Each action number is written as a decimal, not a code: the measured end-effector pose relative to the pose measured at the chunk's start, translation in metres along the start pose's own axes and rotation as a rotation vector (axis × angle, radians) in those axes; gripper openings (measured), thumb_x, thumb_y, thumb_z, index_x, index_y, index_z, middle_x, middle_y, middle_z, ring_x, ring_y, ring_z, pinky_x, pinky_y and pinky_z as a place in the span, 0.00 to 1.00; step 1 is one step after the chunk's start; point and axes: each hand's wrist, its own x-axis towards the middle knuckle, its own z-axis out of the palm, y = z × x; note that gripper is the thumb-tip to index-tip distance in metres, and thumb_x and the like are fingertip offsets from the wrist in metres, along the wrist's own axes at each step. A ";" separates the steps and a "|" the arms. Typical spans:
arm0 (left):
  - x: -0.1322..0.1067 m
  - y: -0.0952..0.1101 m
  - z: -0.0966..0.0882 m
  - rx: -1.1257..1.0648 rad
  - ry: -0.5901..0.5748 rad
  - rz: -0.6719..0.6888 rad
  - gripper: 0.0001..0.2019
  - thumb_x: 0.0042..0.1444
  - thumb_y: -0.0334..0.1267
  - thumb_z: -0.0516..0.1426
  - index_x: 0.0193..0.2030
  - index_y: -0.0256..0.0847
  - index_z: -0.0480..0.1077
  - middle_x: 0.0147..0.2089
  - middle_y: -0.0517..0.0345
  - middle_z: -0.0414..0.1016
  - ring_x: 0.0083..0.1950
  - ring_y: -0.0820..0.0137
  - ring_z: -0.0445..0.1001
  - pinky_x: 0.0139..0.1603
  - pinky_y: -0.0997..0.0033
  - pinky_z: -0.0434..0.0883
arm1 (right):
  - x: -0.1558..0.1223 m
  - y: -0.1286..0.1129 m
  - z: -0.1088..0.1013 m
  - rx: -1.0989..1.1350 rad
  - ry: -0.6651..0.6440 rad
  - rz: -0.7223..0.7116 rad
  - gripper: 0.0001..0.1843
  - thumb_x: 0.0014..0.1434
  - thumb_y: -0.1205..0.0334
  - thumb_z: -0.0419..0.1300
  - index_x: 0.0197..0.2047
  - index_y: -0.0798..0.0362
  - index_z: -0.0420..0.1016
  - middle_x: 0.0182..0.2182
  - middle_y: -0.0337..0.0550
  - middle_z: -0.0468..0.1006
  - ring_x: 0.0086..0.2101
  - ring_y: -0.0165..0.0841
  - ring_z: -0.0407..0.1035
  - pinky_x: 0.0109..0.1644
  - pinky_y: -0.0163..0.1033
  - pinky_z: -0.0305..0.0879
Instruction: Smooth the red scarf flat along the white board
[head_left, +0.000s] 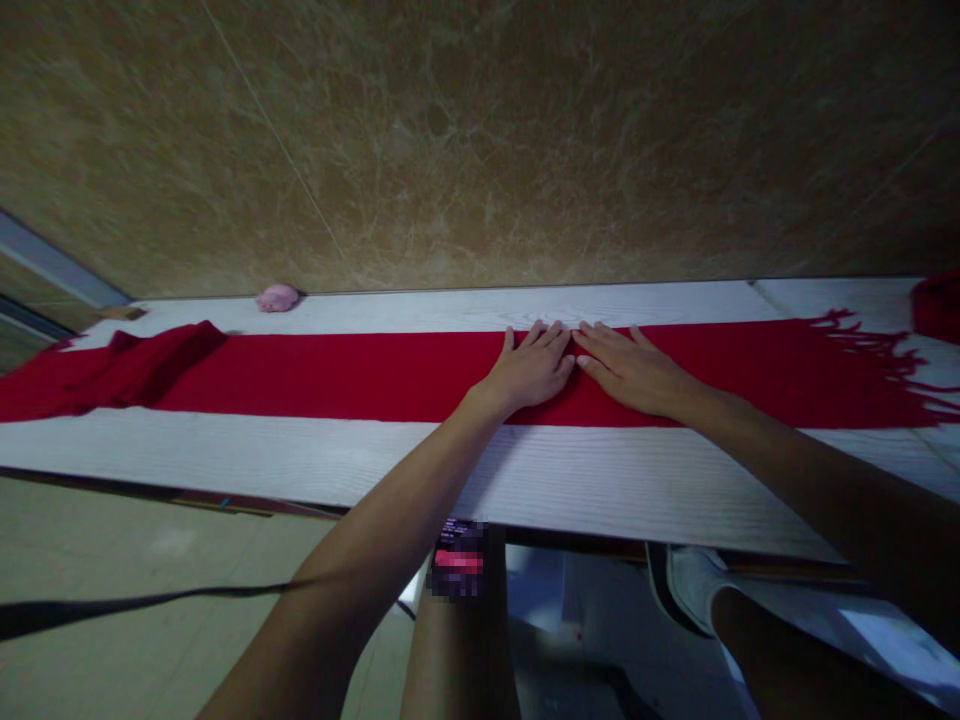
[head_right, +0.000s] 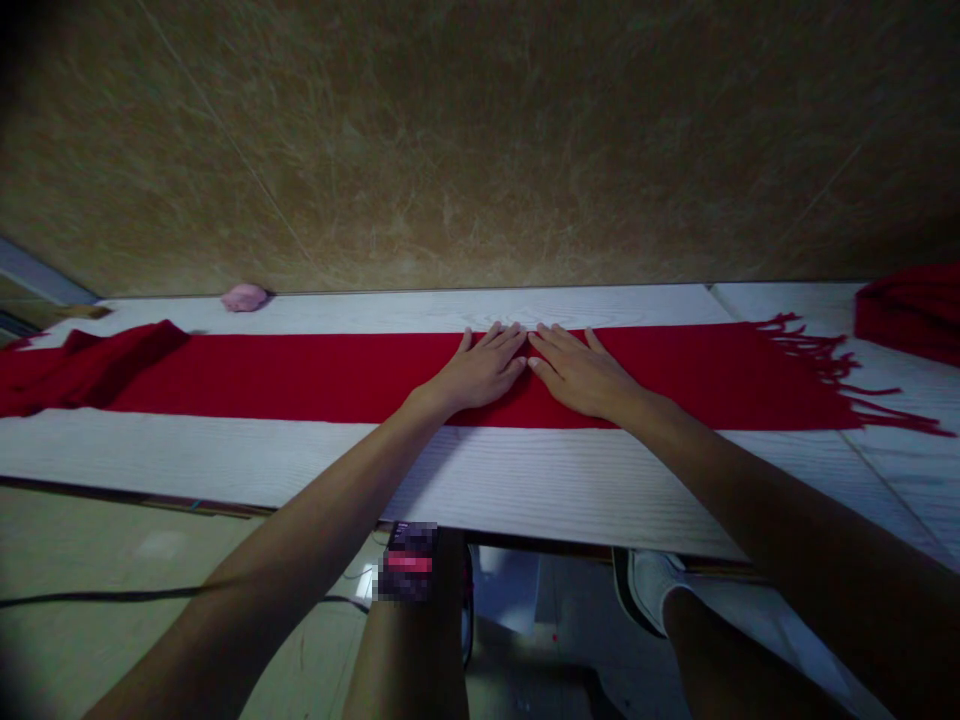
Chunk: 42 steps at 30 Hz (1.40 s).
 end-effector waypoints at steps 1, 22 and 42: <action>0.000 -0.001 0.001 -0.001 0.003 -0.013 0.34 0.79 0.47 0.39 0.86 0.40 0.48 0.89 0.51 0.42 0.89 0.56 0.40 0.86 0.35 0.41 | 0.000 0.000 0.001 -0.002 -0.003 -0.005 0.38 0.79 0.43 0.40 0.83 0.47 0.59 0.81 0.51 0.57 0.78 0.53 0.50 0.79 0.74 0.47; 0.000 -0.003 0.001 -0.011 0.005 -0.051 0.35 0.78 0.48 0.40 0.87 0.39 0.47 0.89 0.51 0.42 0.89 0.55 0.39 0.86 0.35 0.40 | -0.001 -0.008 0.001 -0.046 -0.006 -0.005 0.37 0.79 0.44 0.40 0.83 0.48 0.60 0.81 0.49 0.57 0.78 0.51 0.51 0.80 0.71 0.48; 0.002 -0.004 0.002 -0.018 0.015 -0.041 0.33 0.79 0.46 0.40 0.86 0.39 0.48 0.89 0.50 0.43 0.89 0.56 0.40 0.86 0.36 0.41 | 0.000 -0.008 0.001 -0.042 0.000 -0.006 0.36 0.79 0.44 0.41 0.82 0.46 0.63 0.81 0.49 0.58 0.78 0.52 0.52 0.79 0.72 0.49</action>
